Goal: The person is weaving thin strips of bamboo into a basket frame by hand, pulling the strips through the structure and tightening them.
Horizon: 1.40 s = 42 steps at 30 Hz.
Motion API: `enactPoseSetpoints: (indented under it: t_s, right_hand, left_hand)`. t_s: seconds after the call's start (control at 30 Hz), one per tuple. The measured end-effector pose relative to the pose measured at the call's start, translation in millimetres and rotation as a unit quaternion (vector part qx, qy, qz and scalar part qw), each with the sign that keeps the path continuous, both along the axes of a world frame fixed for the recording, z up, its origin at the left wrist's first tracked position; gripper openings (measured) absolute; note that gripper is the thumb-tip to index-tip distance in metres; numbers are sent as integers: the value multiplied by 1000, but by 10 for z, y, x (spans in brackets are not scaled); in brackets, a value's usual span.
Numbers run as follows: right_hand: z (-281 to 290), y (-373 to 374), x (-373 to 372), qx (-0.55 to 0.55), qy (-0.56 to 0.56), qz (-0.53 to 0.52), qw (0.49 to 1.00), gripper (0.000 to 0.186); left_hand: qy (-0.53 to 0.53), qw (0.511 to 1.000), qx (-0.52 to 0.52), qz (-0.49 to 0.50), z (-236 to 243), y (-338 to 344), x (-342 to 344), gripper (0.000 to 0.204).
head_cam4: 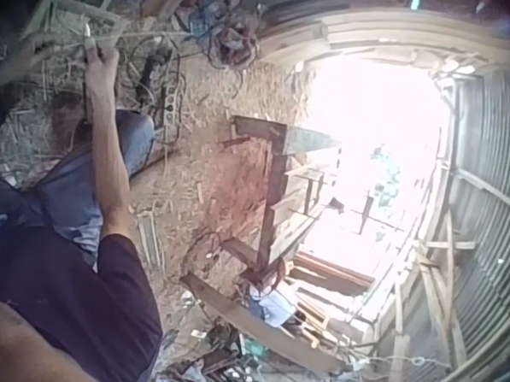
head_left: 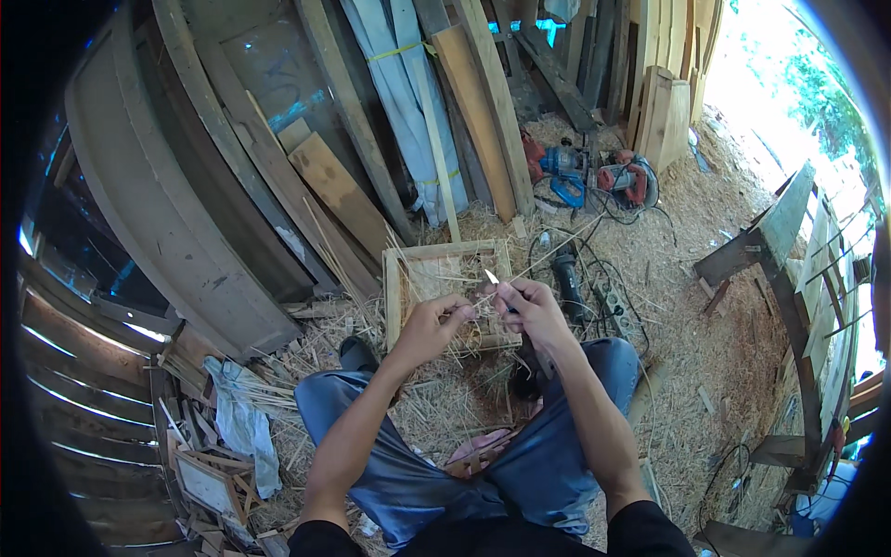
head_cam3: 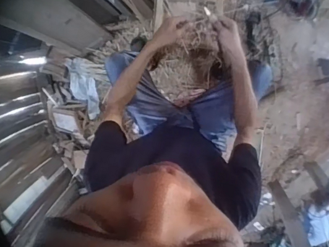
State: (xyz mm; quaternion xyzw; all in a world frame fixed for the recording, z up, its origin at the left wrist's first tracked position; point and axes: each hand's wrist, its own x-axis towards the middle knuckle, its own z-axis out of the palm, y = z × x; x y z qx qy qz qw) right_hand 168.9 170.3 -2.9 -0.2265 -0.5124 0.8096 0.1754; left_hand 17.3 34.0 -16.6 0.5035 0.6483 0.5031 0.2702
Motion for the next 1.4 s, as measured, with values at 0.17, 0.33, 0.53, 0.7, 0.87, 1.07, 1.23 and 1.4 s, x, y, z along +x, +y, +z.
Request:
enactPoseSetpoints:
  t_s: [0.17,0.33,0.53,0.7,0.87,1.07,1.23,1.4]
  right_hand:
    - [16,80,64,43,-25,7,999,25]
    - [-109,294,147,114,-53,-103,987,26]
    - [93,524,359,75,-43,-143,986,27]
    - [-24,9,94,86,-59,-8,994,29]
    - [22,273,148,65,-41,-86,993,29]
    - [27,676,491,17,-7,-133,991,25]
    - [27,848,667,33,-43,-180,982,25]
    - [-38,1035,801,48,-35,-228,972,24]
  left_hand:
    - [7,999,-44,-10,45,8,72,20]
    - [-31,991,-129,-19,246,-54,61,21]
    - [-19,997,-73,-13,103,-189,-8,19]
    - [52,996,-77,13,145,-122,129,18]
    - [18,996,-86,1,207,-181,26,20]
    - [25,997,-75,-23,144,-285,-83,18]
    - [31,994,-99,-24,256,-346,-33,19]
    - [69,992,-102,-5,170,-414,-174,17]
